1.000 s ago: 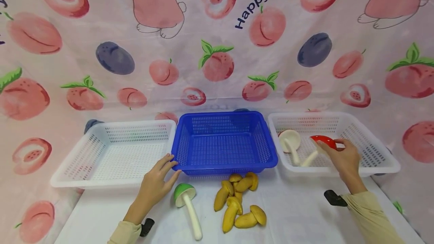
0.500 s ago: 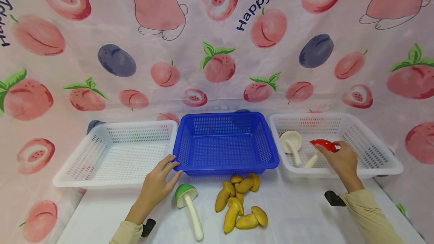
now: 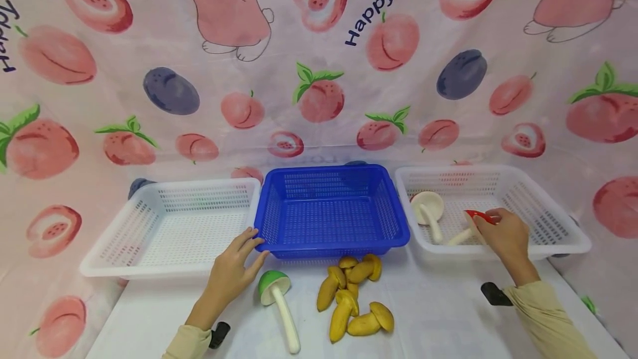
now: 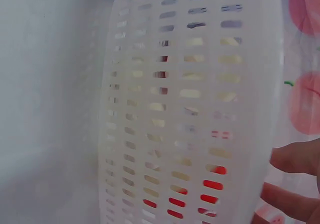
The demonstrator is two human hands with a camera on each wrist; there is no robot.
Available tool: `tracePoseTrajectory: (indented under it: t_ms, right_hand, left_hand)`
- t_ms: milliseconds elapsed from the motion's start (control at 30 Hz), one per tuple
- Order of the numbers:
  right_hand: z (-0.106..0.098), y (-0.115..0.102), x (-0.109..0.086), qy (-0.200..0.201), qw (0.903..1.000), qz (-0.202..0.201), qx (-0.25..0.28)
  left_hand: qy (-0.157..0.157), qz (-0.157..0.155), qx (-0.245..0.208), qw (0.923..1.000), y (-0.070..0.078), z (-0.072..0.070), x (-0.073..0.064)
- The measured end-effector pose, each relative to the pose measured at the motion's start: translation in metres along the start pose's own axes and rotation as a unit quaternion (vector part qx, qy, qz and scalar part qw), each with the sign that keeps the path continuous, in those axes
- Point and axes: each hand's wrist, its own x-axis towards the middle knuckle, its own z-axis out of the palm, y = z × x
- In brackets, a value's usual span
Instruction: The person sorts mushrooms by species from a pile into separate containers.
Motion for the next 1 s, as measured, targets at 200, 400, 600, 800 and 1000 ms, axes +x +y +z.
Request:
tracePoseTrajectory:
  t_ms: [200,400,600,800,1000]
  right_hand:
    - [-0.004,-0.009,-0.006,-0.012,0.9999,0.004,0.011]
    - [-0.011,-0.027,-0.021,-0.017,0.9989,-0.038,0.023]
    - [-0.016,-0.042,-0.039,-0.014,0.9941,-0.1,0.04]
    - [-0.022,-0.05,-0.055,-0.026,0.989,-0.136,0.051]
    - [-0.028,-0.061,-0.071,-0.039,0.9853,-0.152,0.066]
  left_hand:
    - [-0.003,-0.003,0.0,1.0,0.0,0.001,-0.002]
    - [0.005,0.003,0.005,1.0,-0.003,0.003,-0.002]
    - [0.011,0.007,0.002,0.9999,-0.003,0.002,-0.002]
    - [0.011,0.006,0.002,0.9999,-0.003,0.003,-0.002]
    - [0.006,0.0,0.0,1.0,-0.001,0.003,-0.003]
